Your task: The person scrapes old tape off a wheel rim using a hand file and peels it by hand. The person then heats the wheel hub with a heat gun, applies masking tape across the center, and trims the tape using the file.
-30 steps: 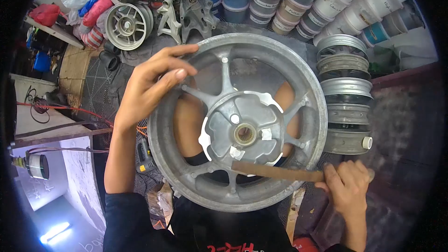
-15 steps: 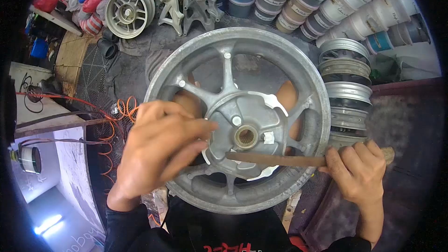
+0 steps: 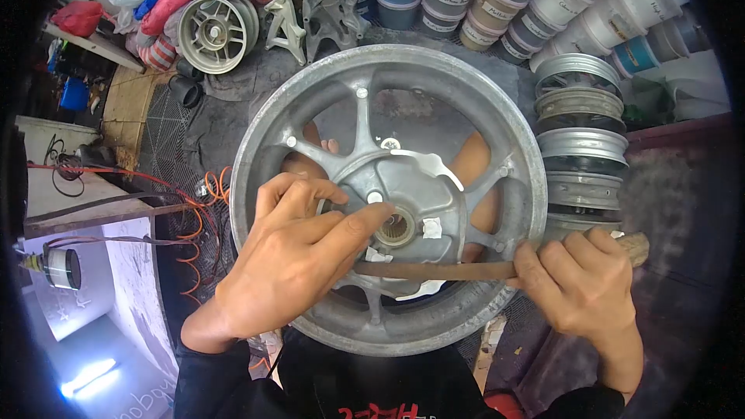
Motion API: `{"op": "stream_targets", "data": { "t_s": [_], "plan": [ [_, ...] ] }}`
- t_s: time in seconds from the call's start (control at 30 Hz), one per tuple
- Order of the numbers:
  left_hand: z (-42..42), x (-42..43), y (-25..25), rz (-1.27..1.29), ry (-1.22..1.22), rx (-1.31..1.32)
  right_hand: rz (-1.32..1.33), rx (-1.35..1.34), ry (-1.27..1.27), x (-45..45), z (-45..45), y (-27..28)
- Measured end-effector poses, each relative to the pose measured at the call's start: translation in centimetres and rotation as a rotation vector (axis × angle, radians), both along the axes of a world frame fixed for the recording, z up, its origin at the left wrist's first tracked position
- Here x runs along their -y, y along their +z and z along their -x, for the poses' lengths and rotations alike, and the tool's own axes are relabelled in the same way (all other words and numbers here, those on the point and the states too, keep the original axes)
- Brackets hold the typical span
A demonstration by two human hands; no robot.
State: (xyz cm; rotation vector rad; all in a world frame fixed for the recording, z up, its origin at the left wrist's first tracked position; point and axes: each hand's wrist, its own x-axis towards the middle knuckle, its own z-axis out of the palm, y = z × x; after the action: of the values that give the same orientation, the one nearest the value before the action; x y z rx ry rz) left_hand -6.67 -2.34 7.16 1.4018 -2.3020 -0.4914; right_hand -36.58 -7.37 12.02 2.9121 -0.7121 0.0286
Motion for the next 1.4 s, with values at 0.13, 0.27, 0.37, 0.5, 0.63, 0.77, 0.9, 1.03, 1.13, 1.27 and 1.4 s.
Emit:
{"op": "stream_targets", "data": {
  "t_s": [0.13,0.27,0.37,0.5,0.63,0.77,0.9,1.03,1.13,1.27,1.4],
  "plan": [
    [0.2,0.1,0.0,-0.032,-0.017,-0.002,0.088,-0.027,0.065,-0.2,0.6,1.5],
    [0.2,0.2,-0.4,-0.040,-0.012,-0.007,0.101,0.026,0.048,0.5,1.4,1.4],
    [0.5,0.3,-0.5,-0.053,0.001,-0.031,0.086,0.014,0.030,0.4,0.3,0.4],
    [0.5,0.4,-0.3,-0.095,0.027,-0.092,0.065,0.034,0.065,0.8,1.7,0.8],
    [0.8,0.5,-0.5,-0.087,0.054,-0.125,0.072,0.107,0.022,1.3,4.5,0.8],
    [0.8,0.3,-1.0,-0.053,0.056,-0.091,0.104,0.119,-0.013,2.1,6.2,0.6],
    [0.8,-0.1,-0.8,-0.045,0.044,-0.064,0.151,0.135,-0.085,2.3,7.4,-0.5],
    [0.4,-1.3,-0.3,-0.004,0.002,-0.054,0.196,0.144,-0.140,2.6,8.4,-1.1],
    [0.4,-2.8,-0.2,0.002,-0.051,-0.082,0.198,0.158,-0.195,2.5,9.2,-1.7],
    [1.5,-3.9,0.2,-0.087,-0.119,-0.151,0.182,0.180,-0.241,2.6,9.5,-2.2],
    [2.2,-3.9,-0.4,-0.105,-0.129,-0.312,0.161,0.199,-0.273,2.9,9.9,-2.5]
  ]
}}
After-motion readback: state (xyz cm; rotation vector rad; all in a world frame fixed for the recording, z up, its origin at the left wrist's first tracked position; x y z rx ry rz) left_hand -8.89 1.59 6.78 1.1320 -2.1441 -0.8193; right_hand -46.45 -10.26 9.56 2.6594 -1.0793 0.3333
